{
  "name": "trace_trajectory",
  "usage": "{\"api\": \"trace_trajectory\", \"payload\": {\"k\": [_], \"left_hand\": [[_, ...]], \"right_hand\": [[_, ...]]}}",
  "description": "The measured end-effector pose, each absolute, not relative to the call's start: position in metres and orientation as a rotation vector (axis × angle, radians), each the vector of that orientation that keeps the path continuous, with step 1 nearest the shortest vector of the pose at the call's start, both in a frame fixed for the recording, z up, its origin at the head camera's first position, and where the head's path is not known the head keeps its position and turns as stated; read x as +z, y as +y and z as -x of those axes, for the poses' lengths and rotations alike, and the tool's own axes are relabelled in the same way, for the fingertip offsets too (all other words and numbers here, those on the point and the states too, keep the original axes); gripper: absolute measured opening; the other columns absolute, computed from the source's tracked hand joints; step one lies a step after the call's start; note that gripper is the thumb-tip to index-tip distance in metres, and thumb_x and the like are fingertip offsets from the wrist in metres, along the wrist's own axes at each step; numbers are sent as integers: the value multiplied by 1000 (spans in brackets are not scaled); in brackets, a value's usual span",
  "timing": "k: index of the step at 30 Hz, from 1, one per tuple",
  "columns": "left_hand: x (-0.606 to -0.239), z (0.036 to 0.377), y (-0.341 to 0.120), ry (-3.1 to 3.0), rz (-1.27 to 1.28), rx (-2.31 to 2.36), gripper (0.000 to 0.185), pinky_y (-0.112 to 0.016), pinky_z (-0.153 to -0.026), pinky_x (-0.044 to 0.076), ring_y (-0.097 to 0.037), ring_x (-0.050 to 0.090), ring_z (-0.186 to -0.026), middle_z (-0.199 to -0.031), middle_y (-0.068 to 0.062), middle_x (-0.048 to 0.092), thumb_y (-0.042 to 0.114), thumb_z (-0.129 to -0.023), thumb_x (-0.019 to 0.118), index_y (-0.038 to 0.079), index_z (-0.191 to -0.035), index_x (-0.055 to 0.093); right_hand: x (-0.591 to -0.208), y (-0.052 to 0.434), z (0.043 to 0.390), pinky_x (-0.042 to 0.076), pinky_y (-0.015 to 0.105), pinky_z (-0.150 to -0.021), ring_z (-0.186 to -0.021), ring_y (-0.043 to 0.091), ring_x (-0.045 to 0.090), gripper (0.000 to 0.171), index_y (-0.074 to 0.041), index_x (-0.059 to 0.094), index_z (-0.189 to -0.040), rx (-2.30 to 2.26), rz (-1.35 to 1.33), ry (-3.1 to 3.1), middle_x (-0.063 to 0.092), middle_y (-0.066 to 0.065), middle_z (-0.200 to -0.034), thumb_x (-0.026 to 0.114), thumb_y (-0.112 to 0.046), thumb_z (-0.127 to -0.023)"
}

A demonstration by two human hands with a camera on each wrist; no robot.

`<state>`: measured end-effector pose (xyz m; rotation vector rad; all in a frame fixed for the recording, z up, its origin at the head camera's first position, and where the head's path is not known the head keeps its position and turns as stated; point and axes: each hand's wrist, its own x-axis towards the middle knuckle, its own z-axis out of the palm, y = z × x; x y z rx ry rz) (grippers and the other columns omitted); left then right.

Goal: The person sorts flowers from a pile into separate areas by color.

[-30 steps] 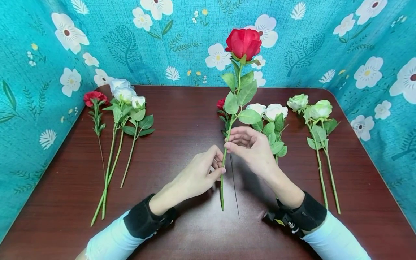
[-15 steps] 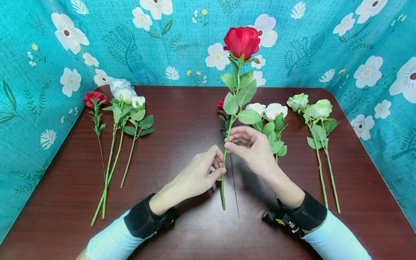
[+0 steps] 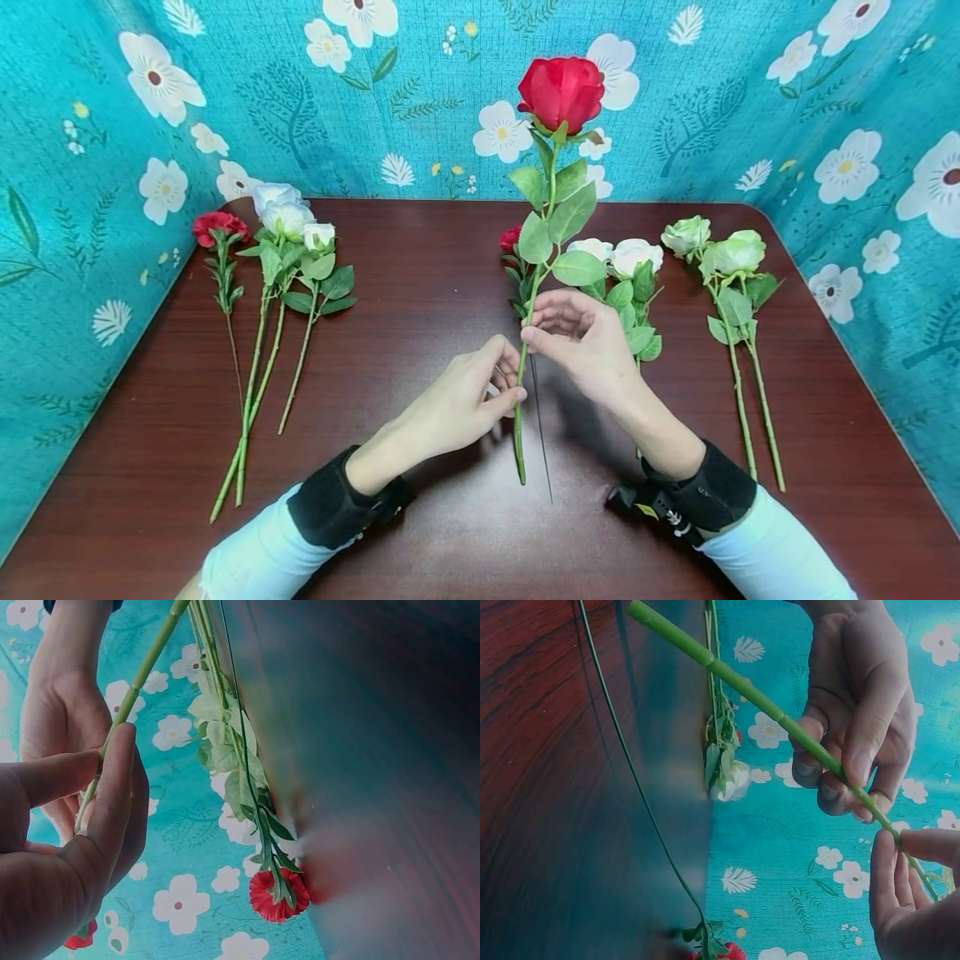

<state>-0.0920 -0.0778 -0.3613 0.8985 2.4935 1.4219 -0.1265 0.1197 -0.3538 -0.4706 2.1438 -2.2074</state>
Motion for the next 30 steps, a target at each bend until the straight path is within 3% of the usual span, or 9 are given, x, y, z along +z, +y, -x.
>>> {"api": "trace_trajectory", "payload": {"k": [14, 23, 30], "left_hand": [[-353, 96, -91, 2559, -783, 1396, 32, -29, -74, 56, -11, 64, -87, -97, 1, 64, 9, -96, 73, 6, -120, 53], [-352, 98, -97, 2577, -774, 1375, 31, -30, -74, 56, -12, 64, -87, -97, 0, 63, 9, -95, 74, 6, -120, 55], [-353, 97, -100, 2579, -780, 1356, 30, -30, -75, 56, -12, 64, -87, -98, -1, 63, 8, -95, 73, 6, -119, 56]], "right_hand": [[-354, 126, 131, 61, 39, -74, -84, 21, 69, 32, 12, 60, -117, -2129, 394, 2183, 67, 16, -95, 73, 8, -88], [-361, 130, 141, 60, 47, -77, -82, 20, 69, 33, 11, 59, -123, -1914, 309, 2249, 66, 18, -101, 70, 4, -92], [-366, 130, 147, 61, 44, -76, -84, 23, 69, 40, 13, 53, -129, -1820, 270, 2240, 63, 21, -106, 69, 3, -94]]}}
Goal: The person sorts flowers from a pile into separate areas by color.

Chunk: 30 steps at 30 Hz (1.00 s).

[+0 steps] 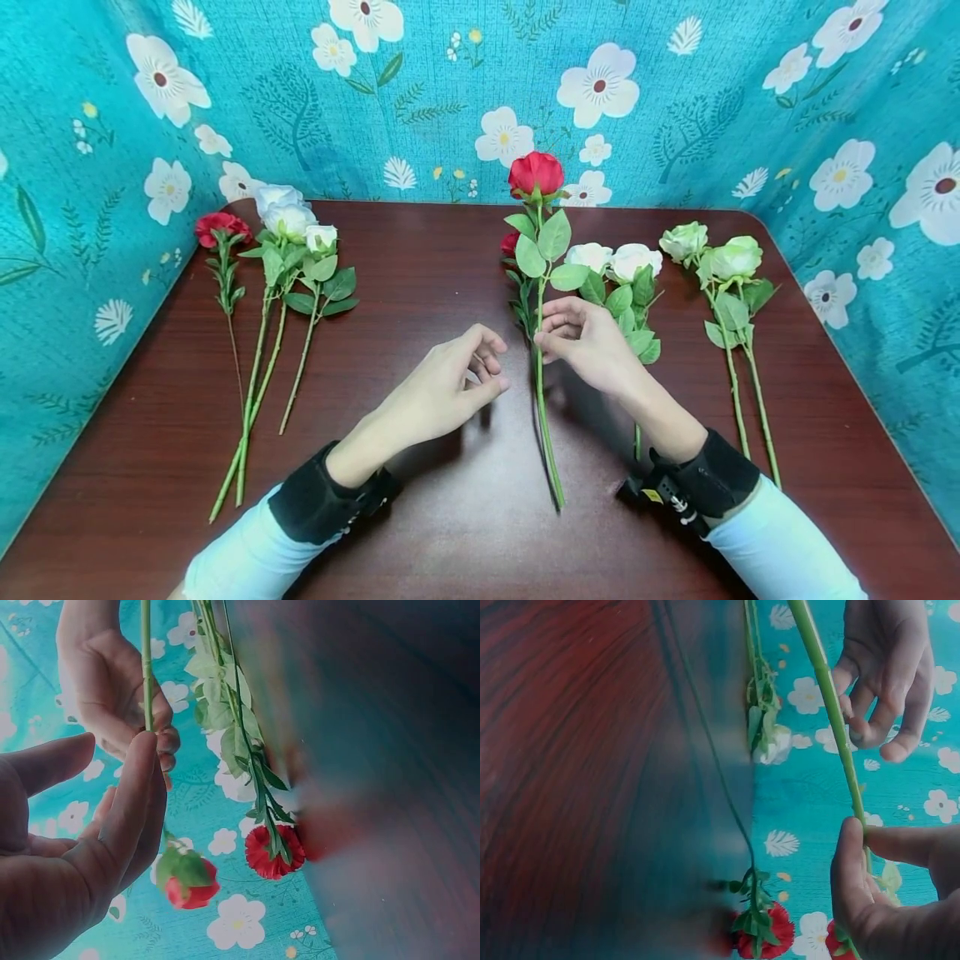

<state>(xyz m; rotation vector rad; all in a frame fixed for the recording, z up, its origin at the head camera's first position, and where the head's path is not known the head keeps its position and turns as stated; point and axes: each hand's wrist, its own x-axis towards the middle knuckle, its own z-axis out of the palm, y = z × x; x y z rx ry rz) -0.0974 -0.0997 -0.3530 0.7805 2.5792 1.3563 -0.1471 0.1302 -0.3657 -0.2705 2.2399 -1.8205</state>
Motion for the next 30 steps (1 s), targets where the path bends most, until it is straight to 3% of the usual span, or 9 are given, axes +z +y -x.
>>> {"api": "trace_trajectory", "payload": {"k": [8, 19, 30], "left_hand": [[-355, 97, -102, 2581, -796, 1343, 28, -30, -75, 56, -11, 64, -86, -98, 0, 63, 9, -95, 72, 6, -119, 57], [-358, 97, -102, 2585, -825, 1329, 26, -29, -74, 56, -11, 64, -86, -97, 0, 63, 9, -95, 72, 6, -118, 59], [-357, 96, -103, 2565, -834, 1316, 26, -28, -74, 56, -11, 63, -87, -98, -1, 63, 10, -97, 71, 6, -119, 58]], "right_hand": [[-376, 131, 154, 60, 51, -77, -78, 28, 72, 45, 10, 49, -135, -1642, 272, 2249, 62, 21, -105, 67, 2, -95], [-384, 129, 159, 57, 39, -77, -78, 22, 73, 55, 7, 49, -138, -1318, 338, 2439, 66, 12, -103, 75, -7, -91], [-386, 130, 159, 51, 37, -74, -87, 20, 64, 57, 2, 54, -137, -1029, 426, 2592, 65, 8, -109, 79, -19, -90]]}}
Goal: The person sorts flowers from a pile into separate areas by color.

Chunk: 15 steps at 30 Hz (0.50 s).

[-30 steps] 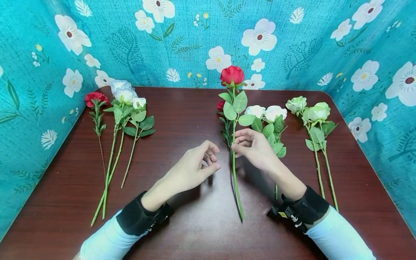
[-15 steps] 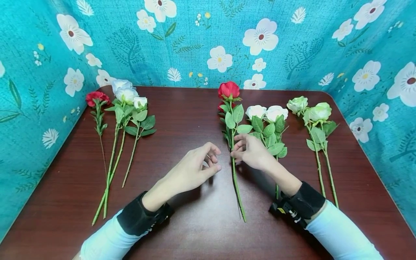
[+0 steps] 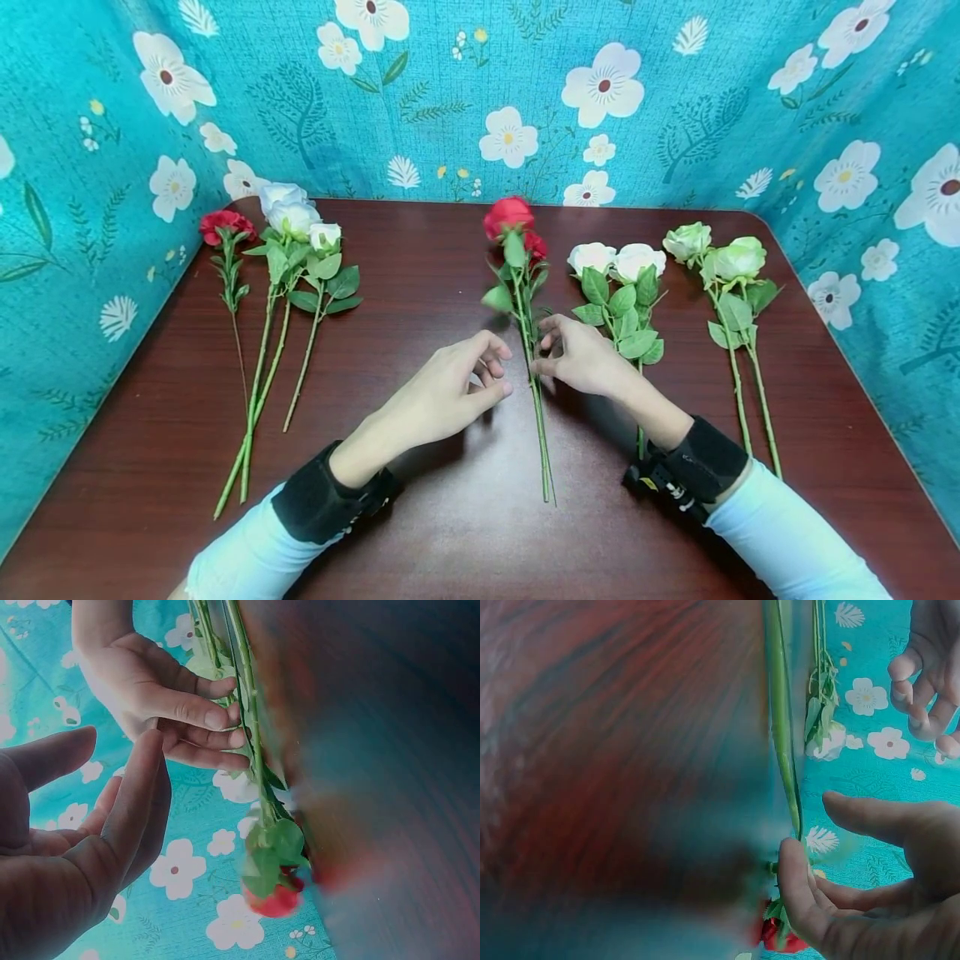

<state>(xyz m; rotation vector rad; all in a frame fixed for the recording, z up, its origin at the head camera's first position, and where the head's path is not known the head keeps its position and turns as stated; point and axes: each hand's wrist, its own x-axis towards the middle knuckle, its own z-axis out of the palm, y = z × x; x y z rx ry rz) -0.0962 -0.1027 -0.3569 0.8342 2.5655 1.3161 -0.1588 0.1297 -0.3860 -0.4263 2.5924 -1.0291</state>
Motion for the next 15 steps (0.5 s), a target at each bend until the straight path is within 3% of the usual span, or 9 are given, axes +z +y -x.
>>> {"api": "trace_trajectory", "payload": {"k": [7, 15], "left_hand": [[-358, 96, -104, 2581, -860, 1280, 25, -28, -73, 55, -11, 63, -87, -98, -1, 63, 11, -97, 71, 7, -119, 59], [-360, 97, -105, 2567, -898, 1251, 25, -32, -77, 56, -14, 62, -89, -102, -7, 63, 10, -96, 72, 7, -117, 60]], "right_hand": [[-389, 129, 157, 53, 35, -71, -79, 17, 66, 58, 3, 52, -138, -1035, 449, 2554, 66, 12, -109, 78, -18, -90], [-390, 123, 149, 55, 34, -63, -60, 15, 67, 70, 4, 34, -144, -1044, 522, 2523, 67, 18, -104, 78, -10, -91]]}}
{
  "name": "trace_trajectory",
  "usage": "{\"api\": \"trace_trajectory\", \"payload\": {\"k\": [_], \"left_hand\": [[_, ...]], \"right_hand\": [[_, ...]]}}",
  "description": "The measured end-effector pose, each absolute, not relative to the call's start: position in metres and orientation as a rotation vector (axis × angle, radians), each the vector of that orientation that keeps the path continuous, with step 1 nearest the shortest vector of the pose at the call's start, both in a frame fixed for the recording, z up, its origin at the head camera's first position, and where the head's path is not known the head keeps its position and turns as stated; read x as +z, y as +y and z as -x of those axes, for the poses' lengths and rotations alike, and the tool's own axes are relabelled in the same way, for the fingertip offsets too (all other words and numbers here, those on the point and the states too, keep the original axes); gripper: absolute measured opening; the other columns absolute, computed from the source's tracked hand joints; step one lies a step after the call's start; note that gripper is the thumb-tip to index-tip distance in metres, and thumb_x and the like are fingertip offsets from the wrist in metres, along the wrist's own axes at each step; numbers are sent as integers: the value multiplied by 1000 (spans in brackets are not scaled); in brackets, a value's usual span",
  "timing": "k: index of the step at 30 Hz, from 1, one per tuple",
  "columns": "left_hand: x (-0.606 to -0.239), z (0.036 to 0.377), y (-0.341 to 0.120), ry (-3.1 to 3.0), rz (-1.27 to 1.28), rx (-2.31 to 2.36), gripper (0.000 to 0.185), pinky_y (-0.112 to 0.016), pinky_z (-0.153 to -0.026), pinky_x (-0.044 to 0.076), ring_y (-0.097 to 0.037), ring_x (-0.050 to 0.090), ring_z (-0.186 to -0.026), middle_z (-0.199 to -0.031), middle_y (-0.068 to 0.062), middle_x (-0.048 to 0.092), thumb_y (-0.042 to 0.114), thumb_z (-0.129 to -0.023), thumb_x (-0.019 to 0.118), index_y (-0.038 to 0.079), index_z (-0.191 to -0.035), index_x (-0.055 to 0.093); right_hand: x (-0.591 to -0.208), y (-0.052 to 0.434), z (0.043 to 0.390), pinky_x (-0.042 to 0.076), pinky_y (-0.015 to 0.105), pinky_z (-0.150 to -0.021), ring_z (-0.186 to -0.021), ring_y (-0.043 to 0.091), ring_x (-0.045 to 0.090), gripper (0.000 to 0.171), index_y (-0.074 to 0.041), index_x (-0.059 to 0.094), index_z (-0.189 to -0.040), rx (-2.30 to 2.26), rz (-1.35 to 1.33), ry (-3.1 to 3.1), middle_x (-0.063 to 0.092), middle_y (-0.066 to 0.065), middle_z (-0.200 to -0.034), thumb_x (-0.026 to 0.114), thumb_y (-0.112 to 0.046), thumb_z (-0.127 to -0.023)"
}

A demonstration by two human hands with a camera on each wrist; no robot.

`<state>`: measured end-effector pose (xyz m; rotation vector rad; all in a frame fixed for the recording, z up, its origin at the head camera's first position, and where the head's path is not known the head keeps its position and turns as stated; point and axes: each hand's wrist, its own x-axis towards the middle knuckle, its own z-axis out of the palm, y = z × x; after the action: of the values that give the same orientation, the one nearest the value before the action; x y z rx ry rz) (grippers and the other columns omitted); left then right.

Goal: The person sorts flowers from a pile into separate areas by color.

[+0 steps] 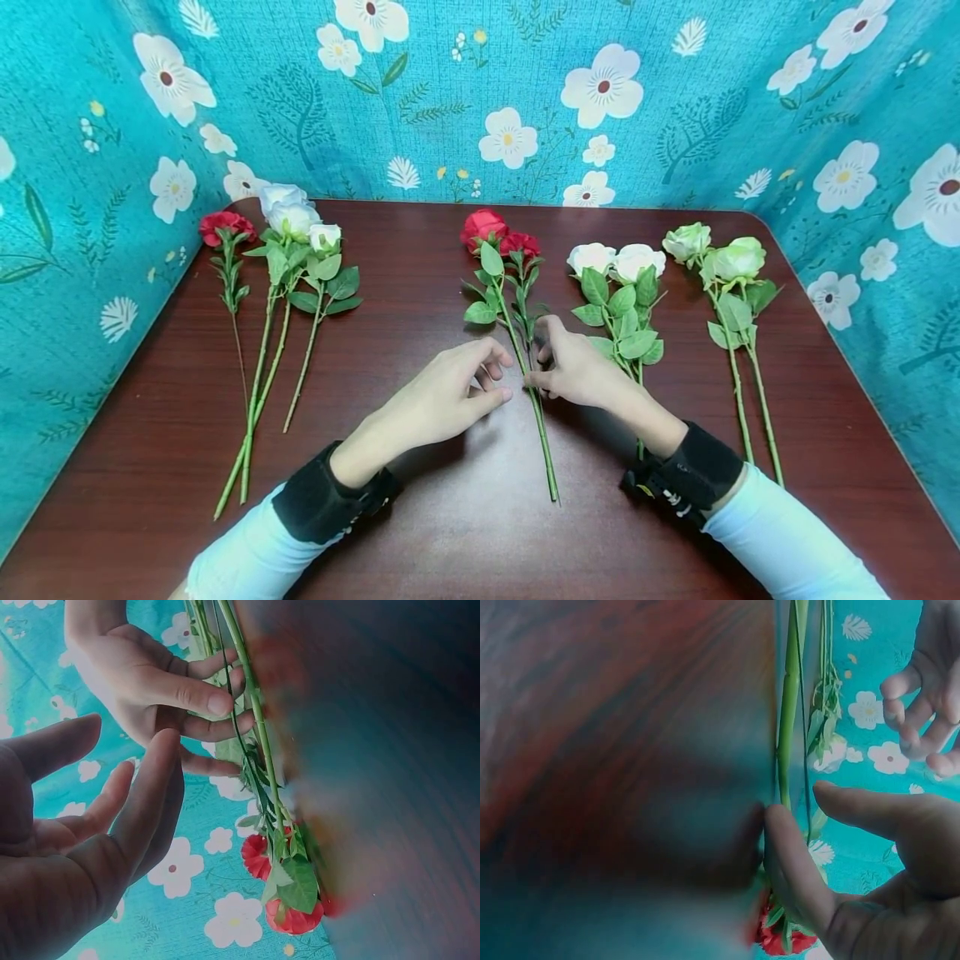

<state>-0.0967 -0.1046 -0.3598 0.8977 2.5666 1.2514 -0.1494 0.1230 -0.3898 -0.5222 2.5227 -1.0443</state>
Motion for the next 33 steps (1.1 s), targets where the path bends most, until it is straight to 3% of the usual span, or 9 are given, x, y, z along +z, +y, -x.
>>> {"api": "trace_trajectory", "payload": {"k": [3, 5, 9, 13, 22, 33], "left_hand": [[-360, 97, -105, 2570, -912, 1244, 25, -36, -78, 57, -16, 63, -90, -104, -8, 64, 10, -96, 72, 6, -117, 60], [-360, 97, -105, 2570, -918, 1242, 25, -38, -79, 57, -17, 63, -91, -105, -6, 64, 10, -96, 72, 6, -118, 61], [-360, 97, -105, 2562, -915, 1240, 24, -40, -80, 58, -19, 64, -92, -106, -3, 63, 11, -96, 72, 6, -117, 61], [-360, 96, -104, 2563, -910, 1229, 23, -39, -79, 58, -18, 64, -92, -106, -3, 62, 11, -96, 72, 7, -116, 61], [-360, 96, -105, 2570, -916, 1196, 24, -35, -80, 57, -19, 63, -94, -112, -8, 65, 11, -96, 72, 6, -117, 61], [-357, 101, -115, 2620, -898, 1123, 27, -34, -82, 55, -21, 65, -94, -111, -11, 65, 14, -98, 71, 4, -121, 62]], "right_hand": [[-388, 121, 147, 54, 34, -63, -58, 13, 64, 77, 0, 31, -149, -973, 613, 2558, 69, 16, -100, 80, -11, -90], [-387, 119, 146, 53, 34, -63, -60, 12, 62, 73, -2, 38, -148, -909, 703, 2586, 68, 11, -93, 80, -11, -89], [-388, 116, 146, 48, 34, -66, -70, 13, 55, 49, -3, 61, -134, -776, 864, 2636, 63, 4, -83, 80, -15, -90], [-389, 114, 147, 46, 32, -65, -72, 14, 53, 32, -2, 72, -120, -739, 897, 2639, 61, 3, -82, 77, -16, -92], [-388, 109, 142, 53, 35, -74, -80, 15, 60, 26, 0, 74, -112, -688, 854, 2678, 68, 4, -90, 74, -20, -94], [-387, 110, 141, 51, 32, -68, -73, 11, 59, 29, 2, 70, -114, -713, 827, 2667, 63, -1, -78, 75, -19, -94]]}}
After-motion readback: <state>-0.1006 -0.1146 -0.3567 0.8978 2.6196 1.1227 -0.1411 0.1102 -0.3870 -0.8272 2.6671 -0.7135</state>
